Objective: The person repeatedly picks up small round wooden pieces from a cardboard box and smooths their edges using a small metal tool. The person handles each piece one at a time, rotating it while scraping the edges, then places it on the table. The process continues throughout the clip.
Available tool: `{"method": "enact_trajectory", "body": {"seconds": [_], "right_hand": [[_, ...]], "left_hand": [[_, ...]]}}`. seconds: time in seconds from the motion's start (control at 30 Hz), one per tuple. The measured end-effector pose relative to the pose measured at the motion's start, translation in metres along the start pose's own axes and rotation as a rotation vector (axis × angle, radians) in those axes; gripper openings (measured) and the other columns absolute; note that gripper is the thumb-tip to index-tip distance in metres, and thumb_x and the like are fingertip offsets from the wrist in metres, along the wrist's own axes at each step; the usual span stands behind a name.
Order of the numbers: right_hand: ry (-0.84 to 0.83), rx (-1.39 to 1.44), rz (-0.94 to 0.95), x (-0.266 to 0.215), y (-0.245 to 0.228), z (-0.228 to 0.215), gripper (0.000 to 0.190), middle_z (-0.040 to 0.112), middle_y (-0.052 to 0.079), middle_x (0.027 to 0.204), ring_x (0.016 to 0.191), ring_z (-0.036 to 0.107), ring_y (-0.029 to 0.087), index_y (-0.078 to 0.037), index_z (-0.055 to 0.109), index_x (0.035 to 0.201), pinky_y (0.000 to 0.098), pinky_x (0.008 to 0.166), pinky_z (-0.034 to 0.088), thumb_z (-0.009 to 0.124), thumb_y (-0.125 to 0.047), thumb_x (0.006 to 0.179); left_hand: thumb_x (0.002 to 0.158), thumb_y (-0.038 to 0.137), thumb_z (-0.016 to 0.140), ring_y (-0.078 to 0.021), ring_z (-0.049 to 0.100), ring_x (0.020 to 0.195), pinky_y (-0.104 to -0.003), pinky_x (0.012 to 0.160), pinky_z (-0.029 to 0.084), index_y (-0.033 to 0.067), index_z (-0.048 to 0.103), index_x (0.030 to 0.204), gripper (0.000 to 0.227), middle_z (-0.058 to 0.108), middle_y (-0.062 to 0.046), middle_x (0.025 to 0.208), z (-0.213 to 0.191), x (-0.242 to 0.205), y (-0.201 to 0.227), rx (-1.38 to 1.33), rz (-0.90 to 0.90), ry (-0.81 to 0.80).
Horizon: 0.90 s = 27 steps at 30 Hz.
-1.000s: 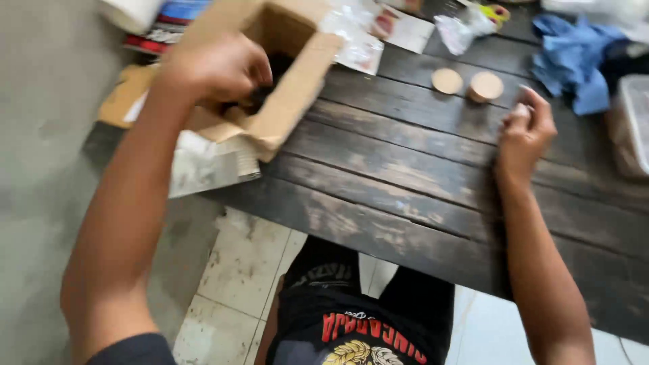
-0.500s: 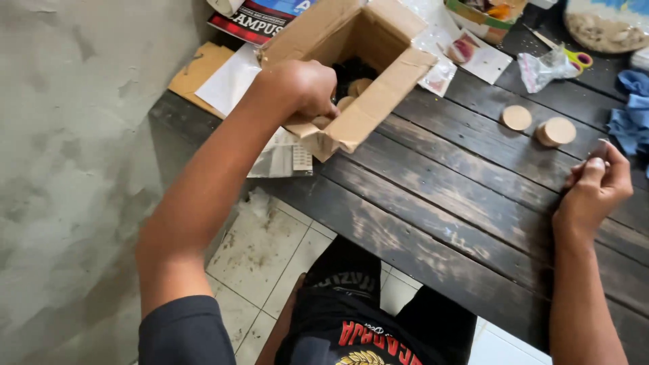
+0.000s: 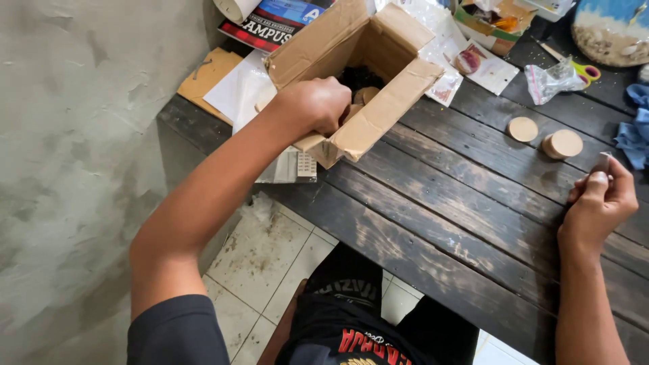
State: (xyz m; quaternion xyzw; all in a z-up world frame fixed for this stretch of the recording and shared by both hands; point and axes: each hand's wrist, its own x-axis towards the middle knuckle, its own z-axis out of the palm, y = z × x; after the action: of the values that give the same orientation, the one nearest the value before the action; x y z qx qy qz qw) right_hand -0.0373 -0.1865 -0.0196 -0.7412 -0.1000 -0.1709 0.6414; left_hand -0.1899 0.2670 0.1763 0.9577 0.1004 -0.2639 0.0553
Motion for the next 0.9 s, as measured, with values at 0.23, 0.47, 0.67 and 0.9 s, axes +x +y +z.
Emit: {"method": "enact_trajectory", "body": {"seconds": [0.23, 0.47, 0.67, 0.9], "right_hand": [[-0.015, -0.014, -0.023, 0.003, 0.008, 0.0, 0.025, 0.054, 0.009, 0.103, 0.073, 0.051, 0.011, 0.001, 0.056, 0.139, 0.0238, 0.057, 0.04, 0.045, -0.001, 0.117], [-0.014, -0.046, -0.008, 0.0, -0.006, 0.003, 0.025, 0.056, 0.008, 0.103, 0.075, 0.051, 0.01, 0.0, 0.058, 0.139, 0.0227, 0.058, 0.041, 0.046, -0.001, 0.117], [-0.012, -0.012, 0.012, 0.0, 0.003, 0.0, 0.025, 0.052, 0.008, 0.093, 0.07, 0.049, 0.011, 0.0, 0.056, 0.139, 0.0236, 0.056, 0.038, 0.045, -0.002, 0.117], [-0.022, -0.044, -0.008, -0.002, -0.007, 0.002, 0.023, 0.054, 0.009, 0.097, 0.076, 0.051, 0.012, 0.002, 0.058, 0.137, 0.0243, 0.06, 0.042, 0.045, 0.0, 0.118]], "left_hand": [[0.084, 0.019, 0.057, -0.0341, 0.069, 0.098, -0.049, 0.072, 0.055, 0.0154, 0.072, 0.109, 0.029, 0.071, -0.012, 0.115, 0.0, -0.001, -0.009, -0.036, 0.085, -0.096], [0.078, 0.02, 0.063, -0.0255, 0.067, 0.099, -0.042, 0.073, 0.054, 0.0174, 0.074, 0.098, 0.023, 0.075, -0.005, 0.105, 0.011, 0.013, -0.02, -0.035, 0.178, -0.075], [0.081, 0.023, 0.059, -0.0318, 0.066, 0.1, -0.046, 0.072, 0.053, 0.0125, 0.071, 0.098, 0.024, 0.073, -0.013, 0.112, 0.012, 0.007, -0.013, -0.041, 0.135, -0.117], [0.083, 0.021, 0.061, -0.0359, 0.068, 0.098, -0.048, 0.073, 0.054, 0.0099, 0.071, 0.099, 0.022, 0.071, -0.017, 0.117, 0.002, -0.008, -0.005, -0.078, 0.053, -0.127]]}}
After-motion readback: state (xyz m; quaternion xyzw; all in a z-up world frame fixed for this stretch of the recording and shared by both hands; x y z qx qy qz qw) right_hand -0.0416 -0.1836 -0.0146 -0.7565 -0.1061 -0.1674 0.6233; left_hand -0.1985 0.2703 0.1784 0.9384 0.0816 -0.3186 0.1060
